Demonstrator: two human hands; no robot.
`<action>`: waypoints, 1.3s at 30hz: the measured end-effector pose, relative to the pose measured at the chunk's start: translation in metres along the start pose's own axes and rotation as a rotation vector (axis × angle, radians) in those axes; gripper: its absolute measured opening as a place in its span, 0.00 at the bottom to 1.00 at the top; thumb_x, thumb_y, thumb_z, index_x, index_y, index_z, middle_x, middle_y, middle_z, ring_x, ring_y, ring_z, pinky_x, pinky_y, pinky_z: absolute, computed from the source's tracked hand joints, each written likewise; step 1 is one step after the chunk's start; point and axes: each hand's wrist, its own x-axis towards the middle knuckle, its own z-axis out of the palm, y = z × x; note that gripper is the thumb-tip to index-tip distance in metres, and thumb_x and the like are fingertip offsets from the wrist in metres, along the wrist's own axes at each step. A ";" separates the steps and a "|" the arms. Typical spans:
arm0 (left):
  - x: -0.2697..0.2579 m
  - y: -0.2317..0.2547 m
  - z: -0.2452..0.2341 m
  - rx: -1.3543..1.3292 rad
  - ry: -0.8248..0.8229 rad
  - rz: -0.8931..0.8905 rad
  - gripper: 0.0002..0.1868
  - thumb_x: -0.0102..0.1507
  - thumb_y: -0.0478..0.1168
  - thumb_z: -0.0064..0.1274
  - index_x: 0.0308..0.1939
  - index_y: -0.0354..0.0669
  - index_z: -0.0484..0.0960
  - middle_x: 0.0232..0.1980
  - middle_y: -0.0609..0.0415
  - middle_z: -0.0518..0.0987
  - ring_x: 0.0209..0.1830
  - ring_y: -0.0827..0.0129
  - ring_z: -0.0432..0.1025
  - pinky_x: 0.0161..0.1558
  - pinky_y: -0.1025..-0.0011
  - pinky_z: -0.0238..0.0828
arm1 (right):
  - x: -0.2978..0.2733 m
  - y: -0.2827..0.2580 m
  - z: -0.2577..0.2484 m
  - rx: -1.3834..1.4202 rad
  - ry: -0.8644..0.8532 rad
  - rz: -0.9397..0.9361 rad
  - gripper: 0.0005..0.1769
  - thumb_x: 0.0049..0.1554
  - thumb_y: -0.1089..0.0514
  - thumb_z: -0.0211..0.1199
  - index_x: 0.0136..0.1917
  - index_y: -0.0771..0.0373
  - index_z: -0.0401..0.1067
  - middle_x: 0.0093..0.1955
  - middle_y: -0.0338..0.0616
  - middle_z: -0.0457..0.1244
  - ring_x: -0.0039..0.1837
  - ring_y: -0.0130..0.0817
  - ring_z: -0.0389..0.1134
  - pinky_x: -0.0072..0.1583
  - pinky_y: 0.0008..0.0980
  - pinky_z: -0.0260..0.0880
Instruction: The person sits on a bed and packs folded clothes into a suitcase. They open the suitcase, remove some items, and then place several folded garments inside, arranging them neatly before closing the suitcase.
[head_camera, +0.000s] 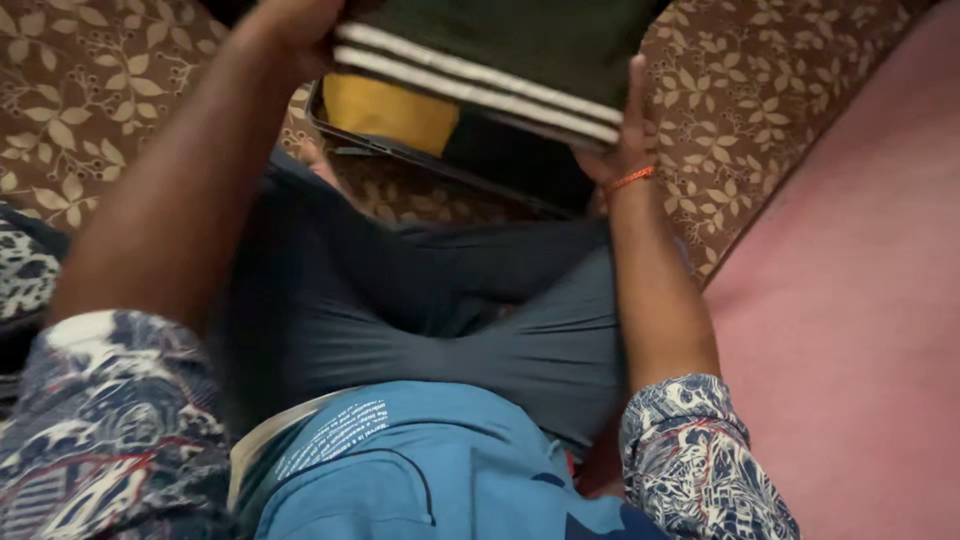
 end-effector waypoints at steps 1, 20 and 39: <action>0.000 -0.011 0.004 0.056 0.000 -0.045 0.29 0.69 0.51 0.56 0.71 0.53 0.66 0.61 0.56 0.76 0.60 0.56 0.71 0.59 0.48 0.72 | 0.001 0.004 -0.005 -0.208 0.032 -0.088 0.48 0.64 0.32 0.56 0.86 0.53 0.44 0.85 0.48 0.49 0.83 0.47 0.55 0.81 0.54 0.56; 0.026 -0.112 -0.023 1.432 0.411 -0.054 0.38 0.72 0.52 0.54 0.78 0.39 0.55 0.64 0.31 0.75 0.60 0.31 0.71 0.55 0.34 0.67 | 0.016 0.053 -0.030 -0.999 0.439 0.183 0.67 0.52 0.58 0.74 0.82 0.53 0.23 0.73 0.57 0.60 0.72 0.50 0.65 0.69 0.53 0.68; 0.018 -0.052 0.021 1.637 -0.156 0.278 0.77 0.36 0.77 0.67 0.82 0.64 0.44 0.86 0.48 0.34 0.82 0.32 0.22 0.75 0.32 0.34 | 0.069 0.083 0.049 -2.013 0.483 0.307 0.59 0.53 0.16 0.54 0.84 0.47 0.44 0.87 0.51 0.37 0.83 0.67 0.38 0.76 0.70 0.40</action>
